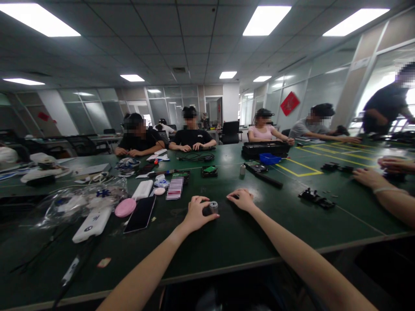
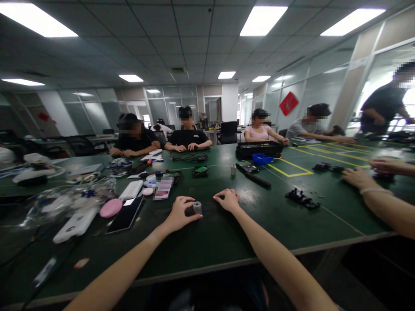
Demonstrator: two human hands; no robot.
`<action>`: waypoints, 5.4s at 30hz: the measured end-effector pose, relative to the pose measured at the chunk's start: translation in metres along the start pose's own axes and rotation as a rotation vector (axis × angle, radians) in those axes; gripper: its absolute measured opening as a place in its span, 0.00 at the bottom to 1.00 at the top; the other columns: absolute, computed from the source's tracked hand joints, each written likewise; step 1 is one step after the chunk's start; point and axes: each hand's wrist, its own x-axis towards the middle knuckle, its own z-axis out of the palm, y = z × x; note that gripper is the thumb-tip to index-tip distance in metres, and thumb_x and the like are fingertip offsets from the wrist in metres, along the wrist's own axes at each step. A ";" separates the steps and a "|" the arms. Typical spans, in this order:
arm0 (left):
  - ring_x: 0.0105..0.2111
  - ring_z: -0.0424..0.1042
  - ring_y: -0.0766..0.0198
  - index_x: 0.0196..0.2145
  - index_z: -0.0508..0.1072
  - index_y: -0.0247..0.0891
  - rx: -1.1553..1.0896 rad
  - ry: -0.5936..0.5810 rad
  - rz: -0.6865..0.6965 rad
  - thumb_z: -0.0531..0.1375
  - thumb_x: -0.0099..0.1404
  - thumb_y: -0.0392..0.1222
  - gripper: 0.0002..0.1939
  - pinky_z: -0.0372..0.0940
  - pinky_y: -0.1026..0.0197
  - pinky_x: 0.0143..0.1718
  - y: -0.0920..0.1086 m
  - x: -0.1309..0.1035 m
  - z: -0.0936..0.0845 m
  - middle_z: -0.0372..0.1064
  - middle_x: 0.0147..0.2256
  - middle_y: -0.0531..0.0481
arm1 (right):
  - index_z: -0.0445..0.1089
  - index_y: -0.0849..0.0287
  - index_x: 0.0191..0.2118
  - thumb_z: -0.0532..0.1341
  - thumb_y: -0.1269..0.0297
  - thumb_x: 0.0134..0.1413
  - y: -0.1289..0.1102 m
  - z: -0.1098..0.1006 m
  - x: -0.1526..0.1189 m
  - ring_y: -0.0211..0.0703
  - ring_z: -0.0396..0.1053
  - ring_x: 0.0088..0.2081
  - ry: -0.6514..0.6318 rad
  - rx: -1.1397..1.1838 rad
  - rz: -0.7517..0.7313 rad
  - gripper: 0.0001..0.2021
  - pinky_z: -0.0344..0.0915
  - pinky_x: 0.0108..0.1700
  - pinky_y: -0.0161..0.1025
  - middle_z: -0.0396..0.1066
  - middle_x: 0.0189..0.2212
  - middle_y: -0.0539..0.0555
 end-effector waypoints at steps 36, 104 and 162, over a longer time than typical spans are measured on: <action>0.49 0.59 0.51 0.43 0.75 0.46 -0.003 0.018 0.017 0.64 0.52 0.59 0.24 0.58 0.48 0.49 0.002 0.000 0.000 0.68 0.46 0.48 | 0.77 0.48 0.36 0.60 0.57 0.55 -0.063 -0.009 -0.044 0.51 0.54 0.54 0.172 0.185 -0.494 0.08 0.51 0.54 0.50 0.66 0.48 0.53; 0.48 0.59 0.51 0.43 0.74 0.43 -0.009 0.025 0.029 0.64 0.52 0.59 0.25 0.59 0.49 0.48 0.001 0.000 0.002 0.68 0.45 0.46 | 0.74 0.54 0.38 0.63 0.69 0.48 -0.065 -0.004 -0.048 0.45 0.71 0.43 0.180 0.468 -0.563 0.09 0.60 0.50 0.46 0.76 0.39 0.52; 0.47 0.60 0.52 0.43 0.74 0.43 -0.004 0.005 0.022 0.64 0.53 0.59 0.23 0.59 0.49 0.48 0.005 -0.001 -0.003 0.69 0.44 0.47 | 0.72 0.56 0.37 0.59 0.66 0.54 -0.046 -0.003 -0.032 0.43 0.72 0.39 0.295 0.414 -0.423 0.05 0.65 0.46 0.43 0.75 0.35 0.52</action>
